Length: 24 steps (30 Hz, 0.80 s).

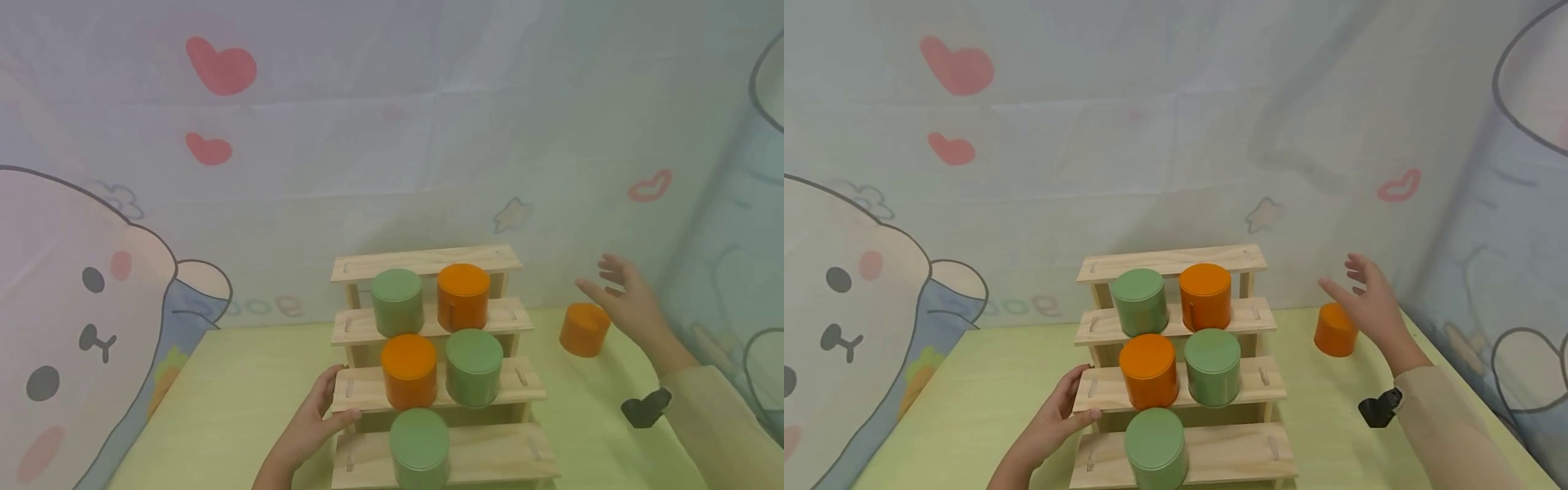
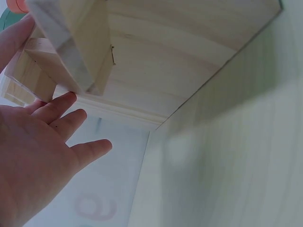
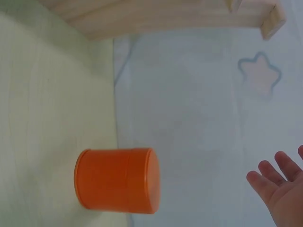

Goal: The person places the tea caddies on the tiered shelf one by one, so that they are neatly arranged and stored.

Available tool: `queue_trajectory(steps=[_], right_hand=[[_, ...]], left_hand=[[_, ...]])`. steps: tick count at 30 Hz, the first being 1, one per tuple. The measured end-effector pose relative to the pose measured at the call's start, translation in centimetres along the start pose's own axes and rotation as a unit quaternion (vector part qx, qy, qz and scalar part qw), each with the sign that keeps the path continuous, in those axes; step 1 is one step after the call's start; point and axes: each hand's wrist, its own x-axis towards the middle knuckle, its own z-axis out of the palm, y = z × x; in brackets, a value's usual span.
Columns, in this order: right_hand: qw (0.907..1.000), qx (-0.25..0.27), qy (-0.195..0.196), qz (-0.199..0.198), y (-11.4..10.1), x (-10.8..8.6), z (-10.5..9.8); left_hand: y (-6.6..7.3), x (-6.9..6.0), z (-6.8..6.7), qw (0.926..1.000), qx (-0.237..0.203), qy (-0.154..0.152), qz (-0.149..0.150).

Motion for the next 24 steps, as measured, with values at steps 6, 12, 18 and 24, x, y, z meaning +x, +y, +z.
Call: queue_trajectory(steps=[6,12,18,24], right_hand=[[0.9995,-0.010,-0.003,0.029,1.1,1.1,0.2],[0.9976,0.009,-0.001,0.068,2.9,1.9,0.3],[0.9950,0.029,-0.002,0.096,4.6,1.9,0.4],[0.9932,0.026,-0.005,0.113,6.2,1.5,0.8]], left_hand=[[0.1,-0.1,0.1,1.0000,-0.002,0.001,0.008],[0.1,-0.1,0.1,1.0000,-0.002,-0.001,0.004],[0.0,-0.1,0.0,1.0000,0.001,-0.001,0.000],[0.0,-0.1,0.0,1.0000,0.005,0.000,-0.004]])
